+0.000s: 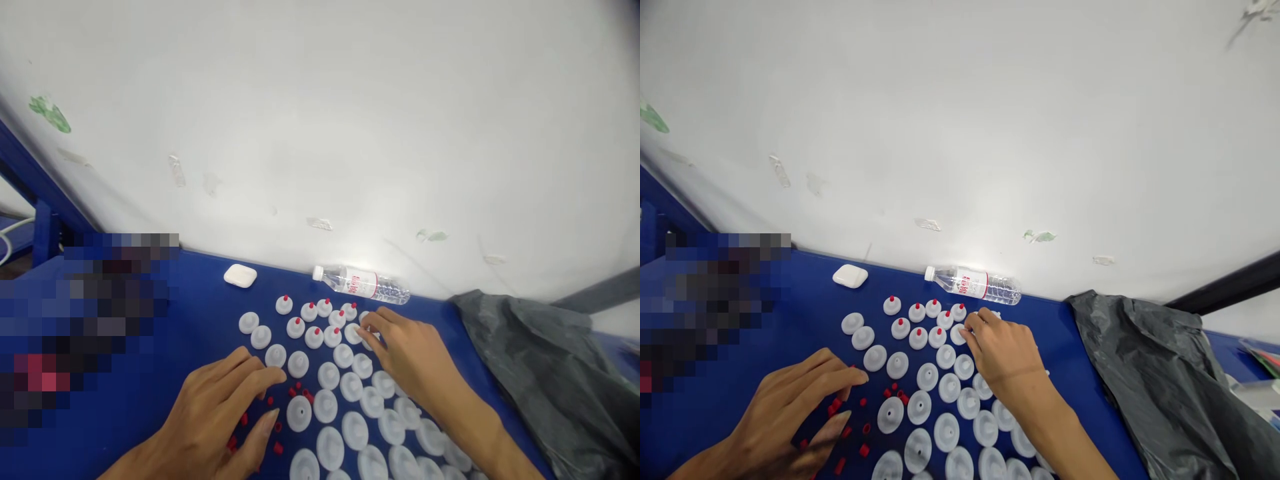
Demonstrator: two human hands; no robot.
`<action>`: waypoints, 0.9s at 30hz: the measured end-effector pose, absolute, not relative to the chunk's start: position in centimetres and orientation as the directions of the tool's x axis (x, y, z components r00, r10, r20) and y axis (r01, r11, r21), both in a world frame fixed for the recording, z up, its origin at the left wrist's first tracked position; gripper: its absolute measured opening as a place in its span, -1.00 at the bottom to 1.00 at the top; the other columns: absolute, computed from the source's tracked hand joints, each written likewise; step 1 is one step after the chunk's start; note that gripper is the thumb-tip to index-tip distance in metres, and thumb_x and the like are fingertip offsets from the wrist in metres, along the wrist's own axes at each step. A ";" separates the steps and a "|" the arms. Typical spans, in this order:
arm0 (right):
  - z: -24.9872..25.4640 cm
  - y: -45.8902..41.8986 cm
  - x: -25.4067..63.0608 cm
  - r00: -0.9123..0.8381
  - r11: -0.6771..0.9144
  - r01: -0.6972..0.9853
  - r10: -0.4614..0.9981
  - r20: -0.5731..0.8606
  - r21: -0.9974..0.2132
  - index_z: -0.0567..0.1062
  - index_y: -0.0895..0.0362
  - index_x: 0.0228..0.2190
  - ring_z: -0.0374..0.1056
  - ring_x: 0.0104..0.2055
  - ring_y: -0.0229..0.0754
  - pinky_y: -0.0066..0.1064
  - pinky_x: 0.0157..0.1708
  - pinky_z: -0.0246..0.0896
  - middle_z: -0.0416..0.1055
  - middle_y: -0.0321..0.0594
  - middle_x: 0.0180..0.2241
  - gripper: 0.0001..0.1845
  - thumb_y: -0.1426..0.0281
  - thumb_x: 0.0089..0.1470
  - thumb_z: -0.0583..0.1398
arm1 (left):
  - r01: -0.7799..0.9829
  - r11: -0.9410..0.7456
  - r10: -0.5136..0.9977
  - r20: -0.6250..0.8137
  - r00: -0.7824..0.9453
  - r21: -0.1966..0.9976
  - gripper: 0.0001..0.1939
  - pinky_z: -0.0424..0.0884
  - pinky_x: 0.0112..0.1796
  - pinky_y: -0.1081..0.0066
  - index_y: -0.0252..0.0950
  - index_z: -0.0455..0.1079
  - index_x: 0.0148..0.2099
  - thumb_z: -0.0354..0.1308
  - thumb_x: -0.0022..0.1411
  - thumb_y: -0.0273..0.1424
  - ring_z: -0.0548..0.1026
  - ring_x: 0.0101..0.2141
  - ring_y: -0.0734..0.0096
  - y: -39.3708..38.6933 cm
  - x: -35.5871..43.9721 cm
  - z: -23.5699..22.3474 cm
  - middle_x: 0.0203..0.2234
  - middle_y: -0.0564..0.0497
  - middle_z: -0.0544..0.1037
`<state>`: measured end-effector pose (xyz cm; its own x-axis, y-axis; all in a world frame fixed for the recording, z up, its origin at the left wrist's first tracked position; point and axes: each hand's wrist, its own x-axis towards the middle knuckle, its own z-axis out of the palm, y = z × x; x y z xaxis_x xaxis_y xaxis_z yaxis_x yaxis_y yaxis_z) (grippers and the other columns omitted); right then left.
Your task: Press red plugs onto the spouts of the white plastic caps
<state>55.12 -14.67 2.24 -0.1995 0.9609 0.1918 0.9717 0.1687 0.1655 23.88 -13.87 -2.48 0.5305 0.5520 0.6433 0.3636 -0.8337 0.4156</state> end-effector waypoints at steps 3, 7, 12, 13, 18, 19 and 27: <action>2.2 -14.7 54.8 -0.205 0.175 0.970 0.962 0.180 0.170 0.61 0.03 -0.20 0.53 -0.50 -0.17 -0.35 -0.58 0.06 0.58 -0.36 -0.32 -0.87 0.28 0.40 0.27 | 0.373 -0.834 0.550 0.645 0.530 0.406 -0.69 0.47 -0.39 0.20 -0.22 0.39 0.11 0.06 0.37 -0.51 0.53 -0.36 0.17 -13.8 23.8 -2.4 -0.36 -0.05 0.59; 2.5 -15.2 54.0 -0.264 0.236 0.960 0.943 0.202 0.154 0.53 -0.03 0.14 0.54 -0.45 -0.19 -0.37 -0.56 0.11 0.60 -0.30 -0.16 -0.71 0.27 0.50 0.13 | 0.365 -0.851 0.523 0.659 0.540 0.377 -0.70 0.51 -0.38 0.23 -0.23 0.41 0.10 0.08 0.36 -0.53 0.54 -0.37 0.20 -13.6 23.8 -2.2 -0.39 -0.03 0.57; 1.8 -15.2 52.7 -0.366 0.348 0.928 0.918 0.153 0.129 0.52 -0.02 0.19 0.54 -0.47 -0.18 -0.36 -0.60 0.05 0.61 -0.24 -0.07 -0.65 0.40 0.47 0.14 | 0.368 -0.859 0.509 0.670 0.540 0.356 -0.70 0.49 -0.44 0.30 -0.24 0.42 0.09 0.08 0.37 -0.55 0.54 -0.39 0.24 -13.3 24.0 -2.0 -0.41 -0.01 0.56; 1.6 -15.1 52.6 -0.361 0.347 0.931 0.920 0.153 0.113 0.56 -0.01 0.14 0.53 -0.48 -0.18 -0.37 -0.62 0.03 0.62 -0.25 -0.09 -0.67 0.44 0.44 0.15 | 0.363 -0.864 0.500 0.676 0.541 0.349 -0.70 0.49 -0.45 0.31 -0.25 0.42 0.09 0.08 0.36 -0.56 0.54 -0.40 0.26 -13.2 24.0 -1.9 -0.40 0.00 0.57; 1.4 -14.8 53.1 -0.321 0.326 0.945 0.924 0.209 0.015 0.65 -0.03 -0.10 0.58 -0.42 -0.18 -0.42 -0.57 0.15 0.65 -0.35 -0.23 -0.80 0.43 0.43 0.21 | 0.357 -0.863 0.502 0.679 0.535 0.357 -0.71 0.49 -0.45 0.33 -0.26 0.42 0.07 0.07 0.37 -0.59 0.54 -0.41 0.30 -13.0 24.2 -1.8 -0.39 0.01 0.58; 1.8 -14.9 53.1 -0.313 0.326 0.945 0.922 0.228 -0.019 0.65 -0.03 -0.11 0.59 -0.38 -0.19 -0.43 -0.52 0.23 0.66 -0.36 -0.23 -0.82 0.40 0.43 0.22 | 0.359 -0.860 0.507 0.679 0.531 0.361 -0.72 0.50 -0.45 0.33 -0.25 0.43 0.06 0.07 0.37 -0.59 0.54 -0.41 0.30 -13.0 24.2 -1.8 -0.39 0.01 0.58; 6.2 -18.3 49.5 -0.220 0.306 0.537 0.950 0.220 -0.786 0.71 -0.10 -0.25 0.45 -0.54 -0.34 -0.57 -0.54 0.26 0.64 -0.50 -0.43 -0.89 0.21 0.33 0.36 | 0.385 -0.871 0.484 0.662 0.572 0.305 -0.38 0.70 -0.25 0.22 -0.30 0.27 0.41 0.16 0.48 -0.08 0.68 -0.18 0.13 -13.5 24.2 -2.3 -0.10 -0.16 0.72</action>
<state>49.49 -18.30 6.17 -0.2199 0.9505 0.2196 0.5368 0.3058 -0.7864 24.18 -13.55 -2.27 0.5720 0.4843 0.6620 0.3846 -0.8712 0.3050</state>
